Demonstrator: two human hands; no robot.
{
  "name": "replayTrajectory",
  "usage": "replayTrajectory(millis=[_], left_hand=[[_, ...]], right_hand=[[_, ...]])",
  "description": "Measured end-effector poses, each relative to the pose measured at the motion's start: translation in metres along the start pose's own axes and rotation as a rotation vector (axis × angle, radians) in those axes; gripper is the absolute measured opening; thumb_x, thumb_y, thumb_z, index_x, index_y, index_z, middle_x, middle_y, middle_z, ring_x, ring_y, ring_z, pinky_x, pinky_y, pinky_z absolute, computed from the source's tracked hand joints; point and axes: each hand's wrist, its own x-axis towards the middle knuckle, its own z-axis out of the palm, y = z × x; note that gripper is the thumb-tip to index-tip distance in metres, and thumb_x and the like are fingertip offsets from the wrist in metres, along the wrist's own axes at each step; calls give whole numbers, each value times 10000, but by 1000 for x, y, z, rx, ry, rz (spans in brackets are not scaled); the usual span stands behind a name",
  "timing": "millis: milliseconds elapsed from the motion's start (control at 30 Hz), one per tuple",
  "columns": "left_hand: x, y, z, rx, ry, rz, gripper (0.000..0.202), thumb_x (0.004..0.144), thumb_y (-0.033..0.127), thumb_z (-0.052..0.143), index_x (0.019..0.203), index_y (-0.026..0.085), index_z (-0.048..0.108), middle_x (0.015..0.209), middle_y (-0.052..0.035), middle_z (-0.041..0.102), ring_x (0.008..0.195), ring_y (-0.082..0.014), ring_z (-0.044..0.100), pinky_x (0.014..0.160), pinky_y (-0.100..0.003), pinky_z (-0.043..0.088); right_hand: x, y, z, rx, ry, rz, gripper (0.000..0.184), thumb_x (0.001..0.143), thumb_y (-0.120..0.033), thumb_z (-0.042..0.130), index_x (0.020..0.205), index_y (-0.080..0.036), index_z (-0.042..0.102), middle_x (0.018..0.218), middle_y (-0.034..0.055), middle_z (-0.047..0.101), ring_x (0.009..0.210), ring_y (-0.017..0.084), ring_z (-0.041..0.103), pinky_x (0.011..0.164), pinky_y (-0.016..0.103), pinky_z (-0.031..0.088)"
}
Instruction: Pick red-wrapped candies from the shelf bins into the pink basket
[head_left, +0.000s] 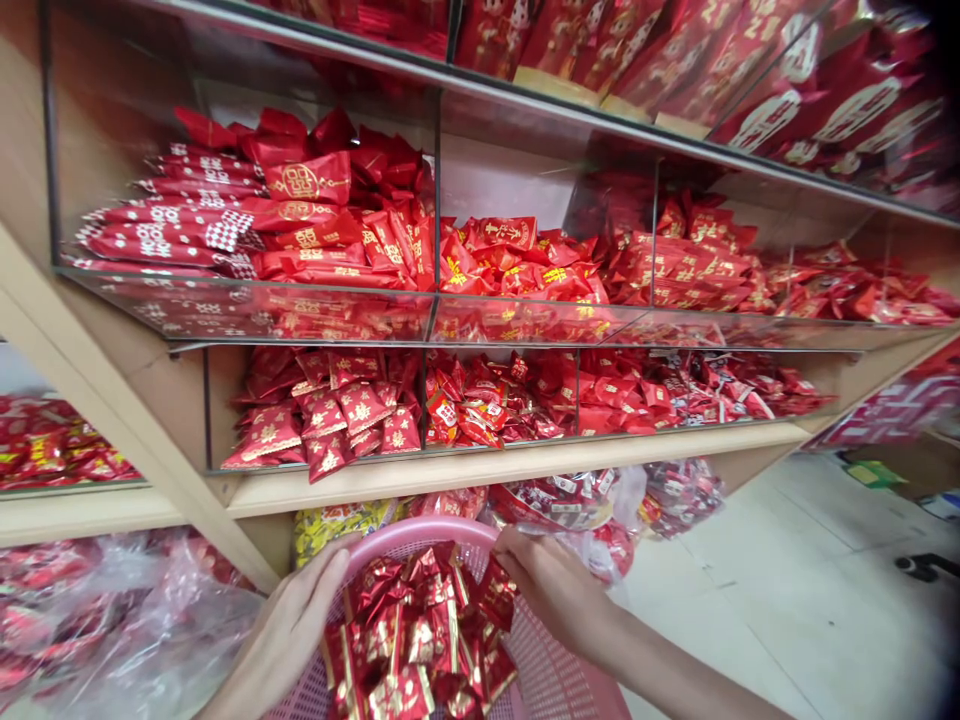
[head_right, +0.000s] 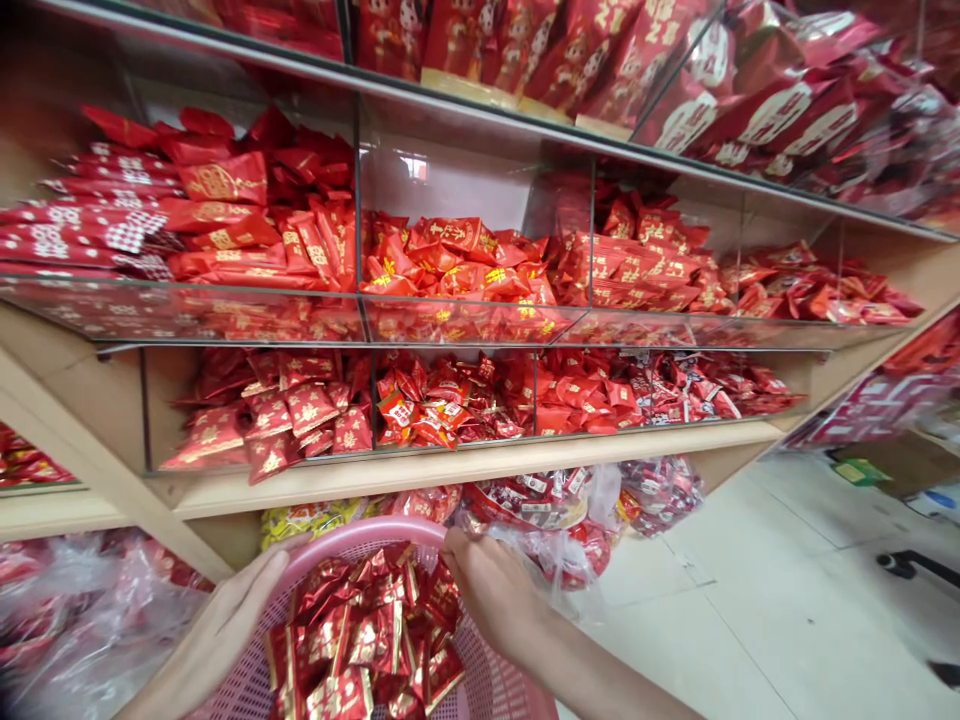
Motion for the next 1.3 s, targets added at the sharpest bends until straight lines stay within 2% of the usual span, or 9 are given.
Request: replayTrajectory(millis=[167,400,533,733,933,1067,1167,1300], left_hand=[[0,4,0,2,9,-8,545,892,586,276,1230,257,550,1312,3,560,1284,-195,423,1145,-397,195],[-2,5,1,13,22,-2,551,894,581,278,1233,247,556,1319,-16,556,1280,-198,431,1137,-403,213],[-1,5,0,24,26,7,530,901,564,276,1233,260,557,1303,-3,572,1270,-195,446,1130,-403,233],[0,4,0,24,52,41,542,896,547,301,1249,223,555,1300,-35,576,1260,-215,464,1104,-417,283],[0,-2,2,56,49,0,559,888,573,275,1233,245,567,1313,-3,564,1283,-195,436,1121,-396,248],[1,0,1,83,93,-1,550,876,554,298,1219,233,584,1290,-3,583,1251,-226,475,1099,-402,292],[1,0,1,83,129,31,499,863,514,355,1179,228,614,1236,-3,623,1197,-234,530,1062,-380,360],[3,-12,3,77,142,58,489,862,501,358,1187,233,606,1221,4,631,1170,-226,552,1028,-370,402]], right_hand=[[9,-5,0,-6,-44,-95,179,923,-148,439,786,-183,550,732,33,605,800,199,546,675,273,355],[15,-10,3,-25,-110,-81,213,930,-141,434,783,-176,583,736,28,620,808,192,540,708,284,368],[18,-12,13,-104,-28,-110,207,921,-139,461,780,-180,607,803,30,631,828,187,527,767,305,372],[22,-10,36,-352,121,-135,188,867,-99,524,713,-183,592,817,38,567,798,193,491,728,319,391],[26,-5,52,-381,215,-153,201,796,-13,567,685,-180,579,818,40,551,809,209,486,734,347,412],[27,-5,54,-356,248,-164,217,779,27,555,719,-179,584,816,42,553,802,207,491,754,355,419],[25,-6,52,-368,249,-172,176,787,-17,592,715,-177,576,804,38,556,780,206,499,717,344,419],[23,-8,31,-283,292,-197,126,834,-120,602,730,-186,576,791,19,550,748,180,494,667,296,394]])
